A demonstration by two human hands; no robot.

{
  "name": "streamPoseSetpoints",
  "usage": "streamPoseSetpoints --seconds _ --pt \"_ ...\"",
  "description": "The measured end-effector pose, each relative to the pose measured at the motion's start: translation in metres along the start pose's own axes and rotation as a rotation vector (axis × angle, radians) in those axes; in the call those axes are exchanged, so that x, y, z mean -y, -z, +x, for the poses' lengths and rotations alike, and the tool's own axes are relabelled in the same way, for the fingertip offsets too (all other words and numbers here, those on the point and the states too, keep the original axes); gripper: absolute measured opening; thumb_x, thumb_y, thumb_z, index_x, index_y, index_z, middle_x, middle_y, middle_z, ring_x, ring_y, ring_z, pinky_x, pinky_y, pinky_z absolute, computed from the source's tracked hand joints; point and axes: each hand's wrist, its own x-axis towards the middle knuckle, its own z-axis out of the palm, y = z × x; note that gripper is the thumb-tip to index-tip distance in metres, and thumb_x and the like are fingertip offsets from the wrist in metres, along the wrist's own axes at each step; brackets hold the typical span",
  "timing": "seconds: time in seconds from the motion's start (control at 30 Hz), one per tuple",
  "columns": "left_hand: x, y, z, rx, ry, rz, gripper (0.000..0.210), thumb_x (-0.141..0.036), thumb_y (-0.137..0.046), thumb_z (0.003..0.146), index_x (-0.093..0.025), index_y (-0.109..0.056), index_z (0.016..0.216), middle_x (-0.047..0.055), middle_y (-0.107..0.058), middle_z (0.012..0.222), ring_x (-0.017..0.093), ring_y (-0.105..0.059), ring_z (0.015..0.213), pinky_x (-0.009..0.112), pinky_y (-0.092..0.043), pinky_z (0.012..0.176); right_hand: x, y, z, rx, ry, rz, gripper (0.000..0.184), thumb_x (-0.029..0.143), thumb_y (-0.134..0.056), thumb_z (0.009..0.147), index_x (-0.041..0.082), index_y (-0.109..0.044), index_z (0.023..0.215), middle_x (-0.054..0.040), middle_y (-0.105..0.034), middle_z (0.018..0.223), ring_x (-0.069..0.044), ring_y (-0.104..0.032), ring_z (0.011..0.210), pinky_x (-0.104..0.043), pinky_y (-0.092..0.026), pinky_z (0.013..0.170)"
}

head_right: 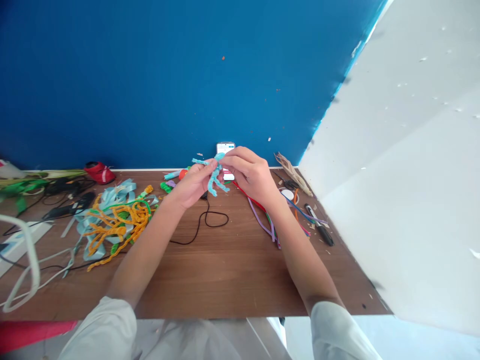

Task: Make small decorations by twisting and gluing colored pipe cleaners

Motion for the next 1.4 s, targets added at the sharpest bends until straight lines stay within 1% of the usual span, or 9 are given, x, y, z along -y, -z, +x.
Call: streamPoseSetpoints --seconds 0.3,0.5,0.6,0.73,0.8,0.9,1.1,1.23,1.4 --pt "0.003 0.002 0.001 -0.048 0.033 0.036 0.035 -0.047 -0.074 0.082 -0.015 -0.062 0.086 0.001 -0.064 0.077 0.011 -0.06 0.071 0.023 -0.047 0.062 -0.011 0.0 -0.003 0.125 0.1 -0.28 0.017 0.015 -0.051 0.097 0.023 -0.066 0.097 -0.0059 -0.07 0.094 -0.02 -0.061 0.085 -0.034 -0.047 0.076" --pt "0.013 0.002 0.005 -0.155 -0.166 0.289 0.028 -0.045 -0.067 0.087 -0.02 -0.056 0.093 0.0 -0.06 0.086 0.011 -0.055 0.073 0.023 -0.044 0.065 -0.01 -0.011 -0.005 0.16 -0.112 -0.247 0.016 0.019 -0.048 0.096 0.02 -0.064 0.092 -0.007 -0.068 0.091 -0.021 -0.058 0.085 -0.033 -0.042 0.073" --pt "0.014 0.006 0.005 -0.214 -0.43 0.655 0.022 -0.042 -0.058 0.094 -0.021 -0.053 0.09 0.002 -0.058 0.088 0.015 -0.054 0.08 0.028 -0.045 0.073 -0.007 -0.019 -0.003 0.118 -0.357 -0.016 0.01 0.022 -0.054 0.091 0.019 -0.063 0.087 -0.0046 -0.065 0.083 -0.018 -0.055 0.076 -0.031 -0.039 0.066" --pt "0.007 0.013 0.001 -0.207 -0.788 1.238 0.017 -0.03 -0.045 0.1 -0.021 -0.058 0.094 0.01 -0.063 0.105 0.022 -0.054 0.099 0.037 -0.042 0.089 -0.001 -0.025 0.0 0.093 -0.778 0.656 0.012 0.027 -0.068 0.078 0.018 -0.06 0.077 0.0006 -0.059 0.069 -0.013 -0.049 0.062 -0.027 -0.035 0.058" --pt "0.003 0.014 -0.002 -0.176 -0.831 1.372 0.017 -0.026 -0.044 0.099 -0.021 -0.061 0.098 0.012 -0.064 0.109 0.024 -0.054 0.102 0.039 -0.039 0.09 0.001 -0.024 0.001 0.143 -0.935 0.945 0.017 0.026 -0.075 0.07 0.017 -0.061 0.075 0.0011 -0.058 0.066 -0.012 -0.05 0.06 -0.025 -0.034 0.055" --pt "-0.001 0.012 -0.003 -0.212 -0.759 1.33 0.015 -0.026 -0.047 0.098 -0.021 -0.061 0.099 0.011 -0.065 0.107 0.025 -0.054 0.103 0.039 -0.039 0.091 -0.001 -0.022 0.001 0.165 -1.03 1.107 0.022 0.029 -0.08 0.066 0.016 -0.062 0.073 0.0014 -0.057 0.065 -0.01 -0.05 0.058 -0.024 -0.033 0.052" --pt "-0.001 0.003 -0.001 -0.191 -0.414 0.96 0.022 -0.041 -0.058 0.093 -0.019 -0.06 0.092 0.005 -0.064 0.09 0.018 -0.054 0.084 0.031 -0.043 0.079 -0.006 -0.021 -0.001 0.04 -0.928 0.887 0.027 0.037 -0.08 0.073 0.018 -0.063 0.08 0.0009 -0.061 0.07 -0.011 -0.052 0.06 -0.025 -0.038 0.055" --pt "0.003 0.002 0.002 -0.177 -0.28 0.575 0.027 -0.044 -0.061 0.09 -0.018 -0.064 0.096 0.003 -0.066 0.088 0.014 -0.058 0.079 0.026 -0.046 0.072 -0.003 -0.015 0.0 -0.048 -0.579 0.444 0.021 0.04 -0.066 0.088 0.02 -0.064 0.085 0.0003 -0.064 0.074 -0.013 -0.056 0.065 -0.027 -0.042 0.06" --pt "0.006 0.007 0.004 -0.229 -0.087 0.338 0.028 -0.044 -0.067 0.084 -0.016 -0.066 0.087 0.001 -0.066 0.072 0.009 -0.055 0.059 0.022 -0.043 0.057 -0.006 -0.006 -0.002 0.162 -0.129 -0.086 0.014 0.034 -0.064 0.093 0.022 -0.069 0.099 -0.0045 -0.07 0.093 -0.018 -0.061 0.082 -0.031 -0.043 0.07"
